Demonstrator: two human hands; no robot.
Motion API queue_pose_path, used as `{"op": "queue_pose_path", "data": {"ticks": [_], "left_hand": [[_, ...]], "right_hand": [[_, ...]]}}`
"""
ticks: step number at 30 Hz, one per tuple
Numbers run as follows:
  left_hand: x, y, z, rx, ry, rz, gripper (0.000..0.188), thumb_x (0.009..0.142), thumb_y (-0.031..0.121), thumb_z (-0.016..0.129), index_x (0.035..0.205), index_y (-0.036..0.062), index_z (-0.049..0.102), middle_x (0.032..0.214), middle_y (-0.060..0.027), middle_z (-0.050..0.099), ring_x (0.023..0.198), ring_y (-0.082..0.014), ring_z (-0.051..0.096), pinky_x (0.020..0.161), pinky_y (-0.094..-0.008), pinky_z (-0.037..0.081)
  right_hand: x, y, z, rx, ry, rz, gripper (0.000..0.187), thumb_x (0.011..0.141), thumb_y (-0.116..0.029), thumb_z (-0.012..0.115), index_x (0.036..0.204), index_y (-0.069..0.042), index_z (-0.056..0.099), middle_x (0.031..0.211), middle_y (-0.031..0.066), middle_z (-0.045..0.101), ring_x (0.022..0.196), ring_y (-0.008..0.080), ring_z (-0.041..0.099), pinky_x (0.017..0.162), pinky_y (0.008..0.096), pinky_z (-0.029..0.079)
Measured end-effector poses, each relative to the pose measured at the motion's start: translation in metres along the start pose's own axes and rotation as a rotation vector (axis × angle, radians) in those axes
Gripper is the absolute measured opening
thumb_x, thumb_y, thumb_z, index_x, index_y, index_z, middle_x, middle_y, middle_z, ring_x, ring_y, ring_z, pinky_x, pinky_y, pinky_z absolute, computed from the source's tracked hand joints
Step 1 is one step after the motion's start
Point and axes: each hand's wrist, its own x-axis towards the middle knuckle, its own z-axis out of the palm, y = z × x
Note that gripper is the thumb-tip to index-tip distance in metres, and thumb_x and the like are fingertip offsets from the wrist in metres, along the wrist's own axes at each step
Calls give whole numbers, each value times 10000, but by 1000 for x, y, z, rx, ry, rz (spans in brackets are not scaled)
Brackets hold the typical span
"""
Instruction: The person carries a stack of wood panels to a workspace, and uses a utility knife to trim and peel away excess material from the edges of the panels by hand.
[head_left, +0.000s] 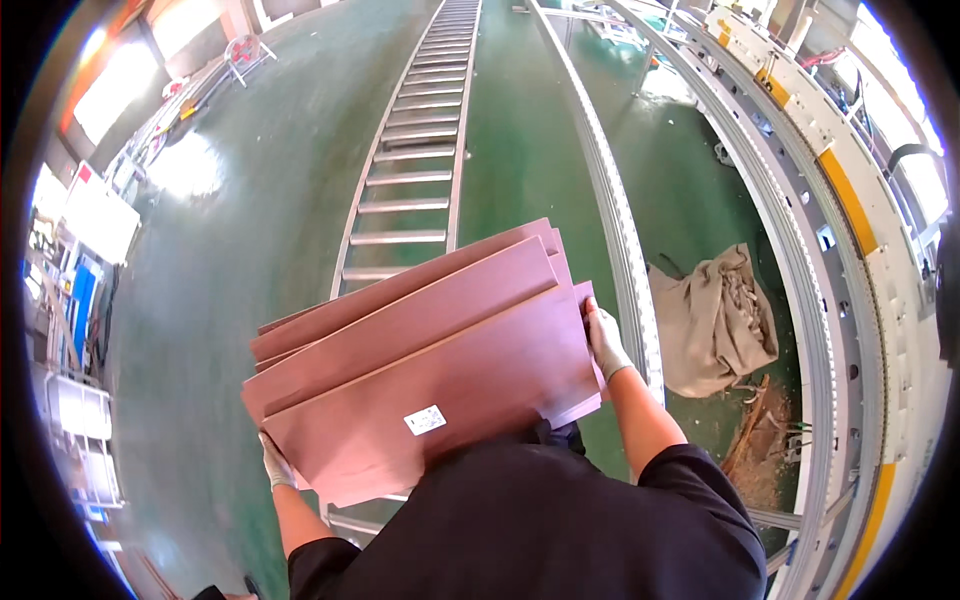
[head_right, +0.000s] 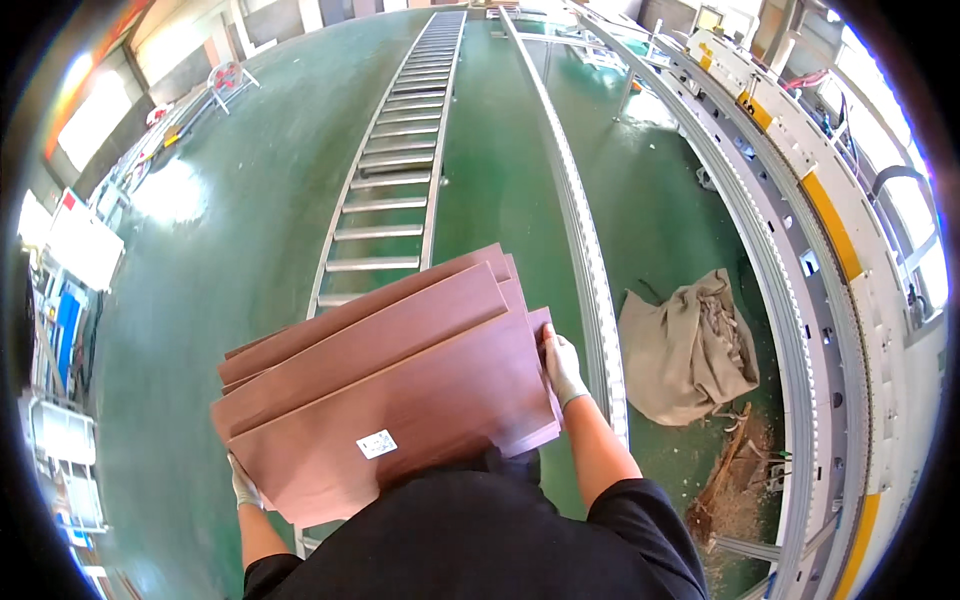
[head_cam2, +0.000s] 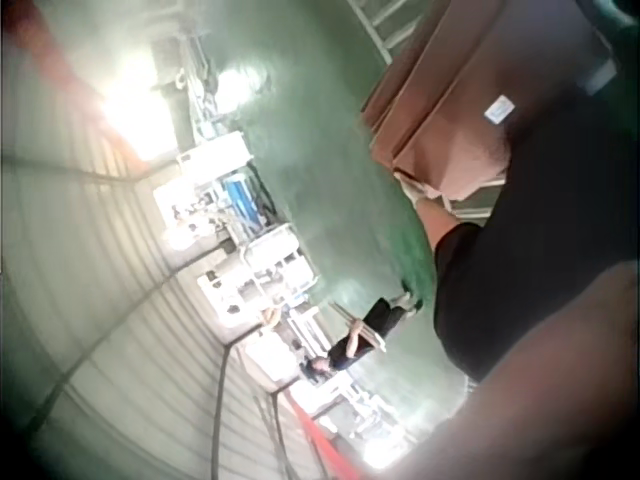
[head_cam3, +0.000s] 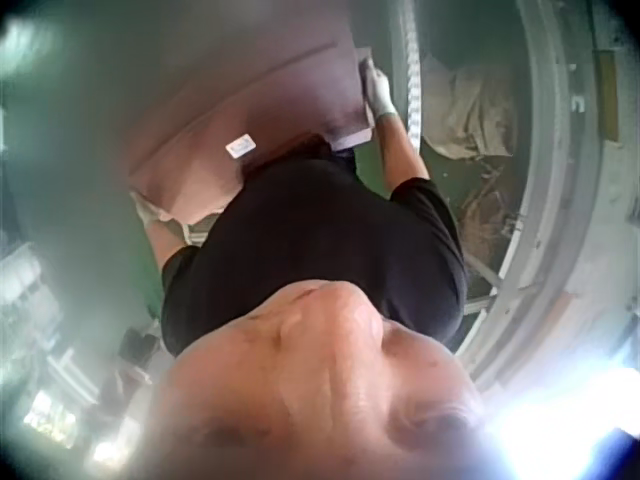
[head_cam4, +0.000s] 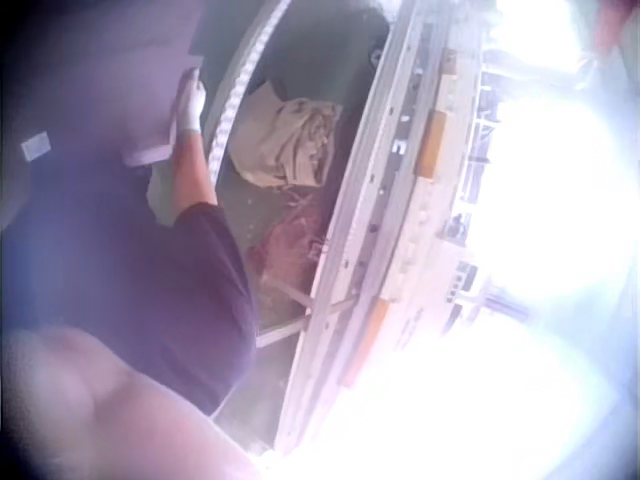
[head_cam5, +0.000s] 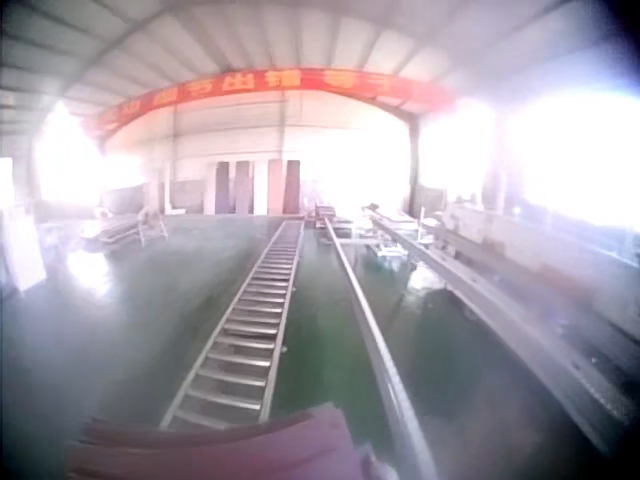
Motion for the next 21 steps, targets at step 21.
{"op": "queue_pose_path", "data": {"ticks": [21], "left_hand": [[451,109,571,3,105,31,886,1010,752,343,1618,108,343,1639,-84,399,1468,-313,415,1207,-447,345]], "right_hand": [[745,-280,185,-93,-114,-52,595,1025,-570,541,896,-4,676,812,89,667,791,186,580,763,348,476]]}}
